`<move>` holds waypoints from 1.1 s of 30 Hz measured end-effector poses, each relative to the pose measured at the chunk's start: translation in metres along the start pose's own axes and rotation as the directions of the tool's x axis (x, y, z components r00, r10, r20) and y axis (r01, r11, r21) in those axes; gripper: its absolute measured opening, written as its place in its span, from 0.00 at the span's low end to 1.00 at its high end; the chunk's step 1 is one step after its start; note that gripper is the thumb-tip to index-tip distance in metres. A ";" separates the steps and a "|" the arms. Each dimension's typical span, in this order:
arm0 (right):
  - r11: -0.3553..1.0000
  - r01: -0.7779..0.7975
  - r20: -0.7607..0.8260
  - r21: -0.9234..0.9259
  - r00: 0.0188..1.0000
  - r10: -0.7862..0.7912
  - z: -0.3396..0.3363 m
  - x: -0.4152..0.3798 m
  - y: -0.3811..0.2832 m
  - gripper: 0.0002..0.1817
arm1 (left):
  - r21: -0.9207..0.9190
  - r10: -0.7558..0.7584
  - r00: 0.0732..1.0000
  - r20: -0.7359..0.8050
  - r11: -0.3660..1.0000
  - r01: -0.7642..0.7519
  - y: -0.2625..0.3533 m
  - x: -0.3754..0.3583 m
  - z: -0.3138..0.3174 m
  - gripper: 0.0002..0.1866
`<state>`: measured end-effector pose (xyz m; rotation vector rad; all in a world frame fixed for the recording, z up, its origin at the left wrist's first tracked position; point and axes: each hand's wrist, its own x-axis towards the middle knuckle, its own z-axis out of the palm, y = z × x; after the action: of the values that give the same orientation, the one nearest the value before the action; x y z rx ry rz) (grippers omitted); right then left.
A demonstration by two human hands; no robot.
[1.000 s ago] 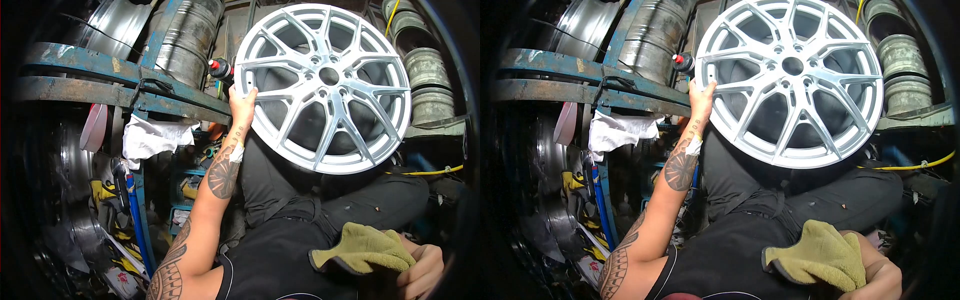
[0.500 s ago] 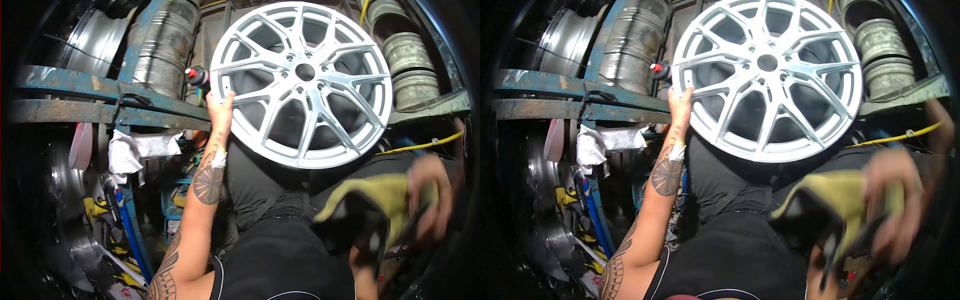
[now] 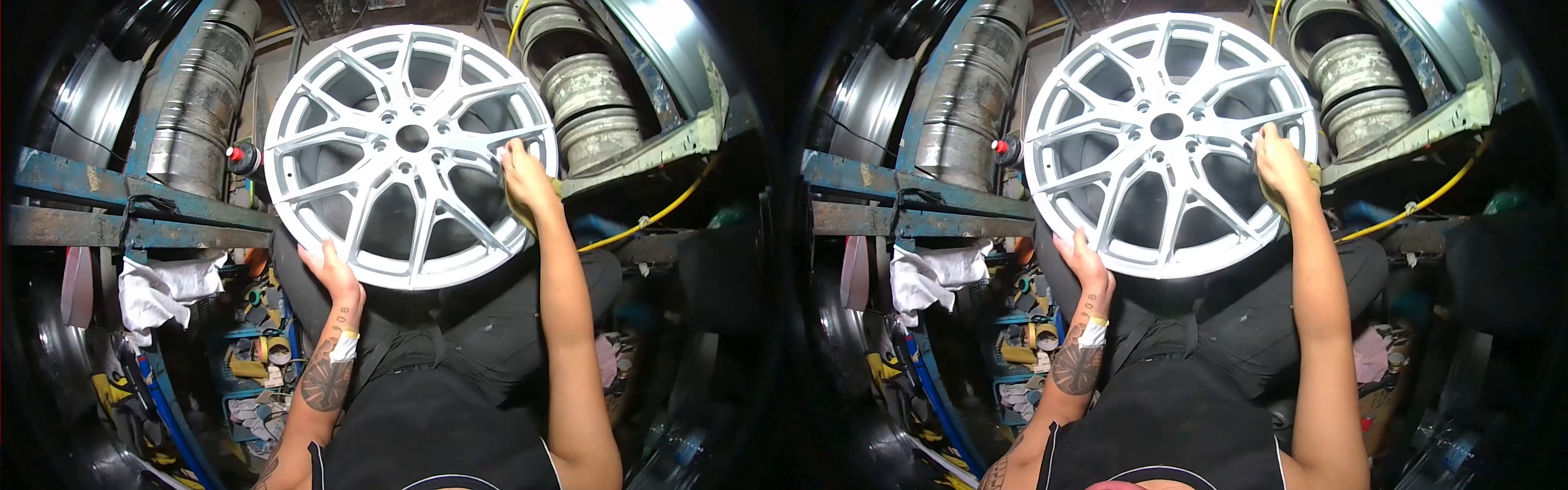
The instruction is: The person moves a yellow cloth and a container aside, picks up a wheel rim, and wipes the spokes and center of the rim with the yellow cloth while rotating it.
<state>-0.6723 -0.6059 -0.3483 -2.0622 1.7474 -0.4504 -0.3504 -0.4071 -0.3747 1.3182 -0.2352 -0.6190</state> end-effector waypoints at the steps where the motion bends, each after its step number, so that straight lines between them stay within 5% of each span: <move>1: 1.000 -0.006 0.004 0.011 1.000 0.006 -0.001 0.006 0.002 0.22 | 0.050 0.060 0.998 -0.008 0.997 -0.059 -0.007 0.004 -0.002 0.30; 7: 0.971 -0.236 -0.023 -0.046 0.972 0.236 -0.009 -0.012 -0.034 0.27 | 0.469 0.191 0.980 0.053 0.862 -0.193 -0.019 0.007 -0.020 0.38; 10: 0.976 -0.214 -0.047 -0.039 0.976 0.212 -0.009 -0.016 -0.036 0.29 | 0.593 0.198 0.975 0.100 0.775 -0.218 -0.010 0.006 -0.020 0.39; 17: 0.983 -0.182 -0.023 0.011 0.983 0.182 0.014 -0.062 -0.054 0.23 | 0.561 0.171 0.943 0.285 0.768 -0.309 0.005 0.075 -0.035 0.36; 20: 0.990 -0.140 0.004 0.027 0.990 0.140 0.019 -0.100 -0.082 0.17 | 0.463 0.110 0.860 0.499 0.805 -0.371 0.014 0.147 -0.039 0.33; 22: 0.990 -0.103 0.012 0.094 0.995 0.102 0.032 -0.122 -0.086 0.14 | 0.418 -0.001 0.848 0.530 0.871 -0.260 0.018 0.186 -0.034 0.32; 24: 0.949 -0.188 0.075 0.255 0.982 0.174 0.020 -0.132 -0.098 0.11 | 0.490 0.086 0.816 0.572 0.761 -0.424 0.007 0.225 -0.036 0.31; 28: 0.919 0.053 -0.290 0.391 0.955 0.068 -0.056 -0.139 -0.080 0.13 | 0.400 0.069 0.822 0.566 0.848 -0.347 0.017 0.216 -0.022 0.32; 30: 0.910 0.034 -0.437 0.413 0.884 0.166 -0.124 -0.163 -0.092 0.14 | 0.378 0.032 0.841 0.541 0.883 -0.277 0.020 0.210 -0.019 0.32; 33: 0.816 0.428 -0.644 0.388 0.760 -0.092 -0.181 -0.195 -0.113 0.13 | 0.394 0.132 0.821 0.556 0.828 -0.400 0.008 0.220 -0.023 0.32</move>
<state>-0.6963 -0.4143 -0.1330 -1.8604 1.3616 -1.6399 -0.1567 -0.5077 -0.4123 1.5505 -1.0738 -0.6718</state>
